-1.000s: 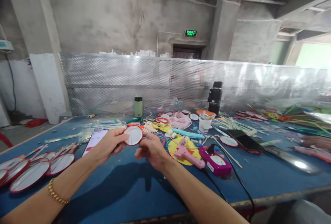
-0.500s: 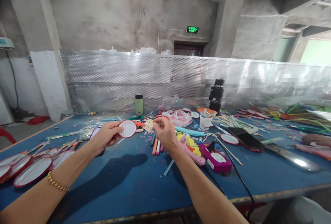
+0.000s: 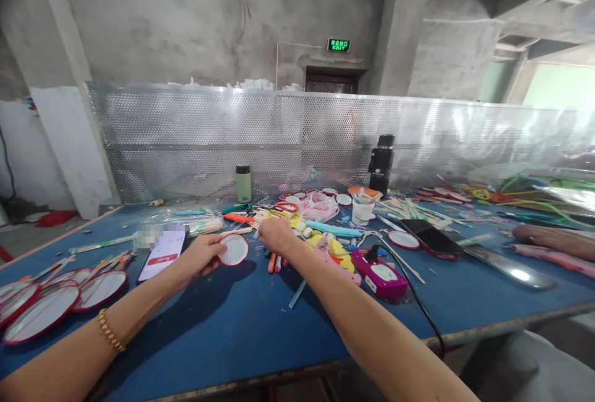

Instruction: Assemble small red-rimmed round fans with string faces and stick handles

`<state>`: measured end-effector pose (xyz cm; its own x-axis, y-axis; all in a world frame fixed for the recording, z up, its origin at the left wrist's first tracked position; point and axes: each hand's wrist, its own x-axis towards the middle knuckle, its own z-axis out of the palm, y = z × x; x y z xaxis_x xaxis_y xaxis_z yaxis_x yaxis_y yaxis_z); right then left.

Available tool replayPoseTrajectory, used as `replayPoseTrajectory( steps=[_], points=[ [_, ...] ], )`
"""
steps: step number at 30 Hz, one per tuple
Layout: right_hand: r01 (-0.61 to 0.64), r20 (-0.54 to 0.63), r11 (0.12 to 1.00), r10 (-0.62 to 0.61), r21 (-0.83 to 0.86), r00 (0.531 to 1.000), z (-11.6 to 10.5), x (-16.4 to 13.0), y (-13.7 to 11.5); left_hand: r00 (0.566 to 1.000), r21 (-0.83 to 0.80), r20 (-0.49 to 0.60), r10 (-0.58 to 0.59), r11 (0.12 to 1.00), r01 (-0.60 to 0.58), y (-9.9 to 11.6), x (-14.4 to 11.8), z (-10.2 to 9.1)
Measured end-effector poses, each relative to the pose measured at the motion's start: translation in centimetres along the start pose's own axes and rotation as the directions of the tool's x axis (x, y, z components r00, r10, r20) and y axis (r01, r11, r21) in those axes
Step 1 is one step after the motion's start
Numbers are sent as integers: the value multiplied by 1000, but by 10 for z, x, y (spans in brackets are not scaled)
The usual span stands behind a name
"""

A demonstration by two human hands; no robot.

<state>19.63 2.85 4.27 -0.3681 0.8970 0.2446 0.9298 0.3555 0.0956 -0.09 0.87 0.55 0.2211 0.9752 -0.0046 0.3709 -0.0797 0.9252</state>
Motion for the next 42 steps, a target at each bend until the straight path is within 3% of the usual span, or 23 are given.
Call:
replayPoseTrajectory(
  steps=[11,19,25,28,32,36,42],
  points=[
    [169,34,966,-166,-195,986,29,12,-2,1000,24,-16,-6,1000,6,7,-4,0],
    [180,21,969,-179,-168,984,34,11,1,1000,-26,-24,11,1000,-12,3,-3,-2],
    [139,-94,990,-136,32,986,26,8,5,998,9,-38,49,999,-49,-2,0,-3],
    [135,-197,970,-95,202,976,16,3,9,994,-64,-27,108,992,-110,-3,1,-2],
    [126,-260,906,-18,403,966,11,-3,9,990,-234,90,105,969,-81,0,-2,3],
    [130,-257,836,14,534,966,15,-7,5,981,-271,152,120,960,-75,3,-6,5],
    [144,-217,672,26,726,976,16,-13,-5,963,-307,267,33,950,52,3,-12,4]
  ],
)
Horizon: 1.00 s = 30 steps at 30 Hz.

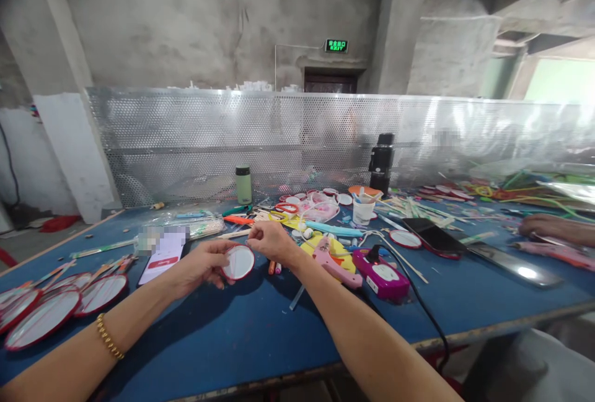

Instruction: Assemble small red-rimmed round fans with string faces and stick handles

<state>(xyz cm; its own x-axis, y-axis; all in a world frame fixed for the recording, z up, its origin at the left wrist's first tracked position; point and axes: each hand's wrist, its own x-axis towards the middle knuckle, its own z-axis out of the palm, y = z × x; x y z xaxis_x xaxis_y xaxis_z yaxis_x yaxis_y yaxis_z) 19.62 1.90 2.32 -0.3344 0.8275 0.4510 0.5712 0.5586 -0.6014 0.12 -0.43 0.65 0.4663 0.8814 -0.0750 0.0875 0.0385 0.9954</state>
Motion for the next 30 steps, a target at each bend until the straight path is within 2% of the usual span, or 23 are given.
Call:
replayPoseTrajectory(
  steps=[4,8,13,16,21,25,30],
  points=[
    [12,-70,1000,-11,14,997,-9,5,5,999,-1,-45,-27,1000,27,-1,0,-1],
    [-31,-112,985,12,-169,994,-16,10,18,997,24,-68,-29,999,30,-4,4,-2],
    [-31,31,934,45,-356,998,-7,10,23,993,86,-110,-39,995,49,-6,7,-2],
    [-34,86,858,91,-513,992,-6,12,23,991,120,-128,-43,991,59,-3,6,0],
    [-8,120,674,142,-738,983,-8,20,19,988,158,-149,-49,985,72,0,6,2],
    [57,173,568,153,-821,973,-2,26,17,988,172,-147,-41,983,66,-1,6,1],
    [88,167,503,115,-860,979,-9,28,13,986,178,-162,-26,983,55,0,5,1]
  ],
)
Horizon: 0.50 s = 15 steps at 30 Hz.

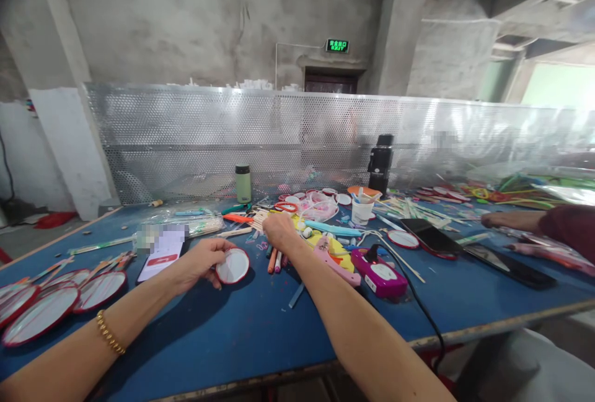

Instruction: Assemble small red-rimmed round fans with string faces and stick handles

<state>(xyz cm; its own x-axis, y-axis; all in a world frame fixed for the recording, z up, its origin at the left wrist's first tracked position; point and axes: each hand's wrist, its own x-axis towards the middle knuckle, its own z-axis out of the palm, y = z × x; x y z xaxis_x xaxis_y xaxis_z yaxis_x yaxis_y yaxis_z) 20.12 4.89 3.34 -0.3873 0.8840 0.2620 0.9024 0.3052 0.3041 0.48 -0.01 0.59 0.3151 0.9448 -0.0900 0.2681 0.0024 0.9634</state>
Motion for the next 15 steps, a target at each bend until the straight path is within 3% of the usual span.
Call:
replayPoseTrajectory(
  steps=[5,10,15],
  points=[
    [110,-49,993,-112,-43,993,-5,8,-7,1000,27,3,0,1000,0,0,1,1],
    [251,-47,963,-256,-95,966,7,30,-28,1000,29,-1,-1,1000,1,-1,1,0],
    [330,-54,936,-338,-119,940,18,36,-31,1000,32,13,13,999,-13,-2,1,0]
  ],
)
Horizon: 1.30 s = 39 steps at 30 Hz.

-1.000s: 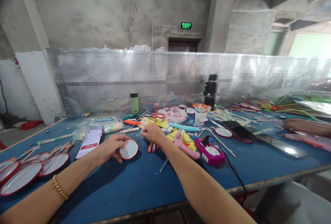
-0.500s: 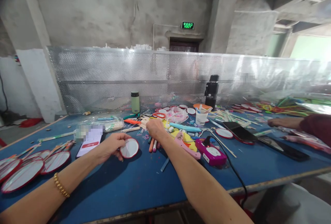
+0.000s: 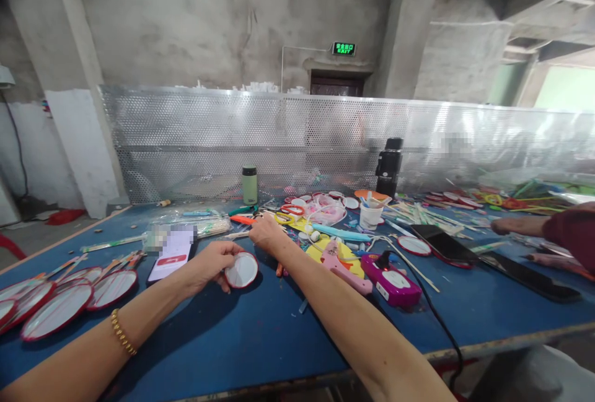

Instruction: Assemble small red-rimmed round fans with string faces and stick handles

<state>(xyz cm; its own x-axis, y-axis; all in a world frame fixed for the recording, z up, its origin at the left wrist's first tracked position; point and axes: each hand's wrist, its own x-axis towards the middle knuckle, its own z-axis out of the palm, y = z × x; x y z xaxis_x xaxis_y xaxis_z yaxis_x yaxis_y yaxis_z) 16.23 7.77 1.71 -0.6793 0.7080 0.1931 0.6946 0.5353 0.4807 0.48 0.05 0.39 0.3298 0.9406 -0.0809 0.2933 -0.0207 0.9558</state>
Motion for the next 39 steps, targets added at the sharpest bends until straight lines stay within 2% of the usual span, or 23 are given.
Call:
replayPoseTrajectory(
  steps=[6,13,15,19,22,26,29,31,33,35,36,39],
  points=[
    [-33,-50,998,35,49,998,-2,-5,3,1000,-1,-6,12,1000,-12,-2,0,0],
    [-112,-165,955,161,274,973,-29,-34,1,999,-53,27,17,998,-16,-1,-3,1],
    [-128,-214,899,234,418,948,-32,-44,-3,999,-68,35,26,997,-24,-1,-3,-1],
    [-105,-304,726,409,679,861,-29,-56,-14,1000,-89,24,18,996,-16,-1,-3,-3],
    [-89,-295,673,434,734,851,-24,-58,-18,1000,-66,8,14,998,-14,2,-4,-2],
    [-39,-331,708,377,705,865,-18,-58,-15,997,65,-40,64,996,-61,2,-4,1],
    [-15,-351,710,366,704,862,-18,-61,-14,985,250,-54,166,957,-148,0,-2,-1],
    [1,-354,712,347,702,868,-22,-63,-17,953,398,-88,290,887,-233,0,-2,-4],
    [8,-354,729,323,685,878,-27,-64,-22,894,502,-122,431,804,-319,2,-3,-6],
    [0,-351,757,303,654,886,-32,-65,-27,847,511,-131,515,767,-388,6,-5,-6],
    [-7,-349,771,296,637,889,-34,-65,-29,843,481,-130,523,776,-408,8,-6,-6],
    [-25,-347,798,290,602,892,-36,-66,-34,872,330,-128,472,849,-412,10,-6,-4]
  ],
)
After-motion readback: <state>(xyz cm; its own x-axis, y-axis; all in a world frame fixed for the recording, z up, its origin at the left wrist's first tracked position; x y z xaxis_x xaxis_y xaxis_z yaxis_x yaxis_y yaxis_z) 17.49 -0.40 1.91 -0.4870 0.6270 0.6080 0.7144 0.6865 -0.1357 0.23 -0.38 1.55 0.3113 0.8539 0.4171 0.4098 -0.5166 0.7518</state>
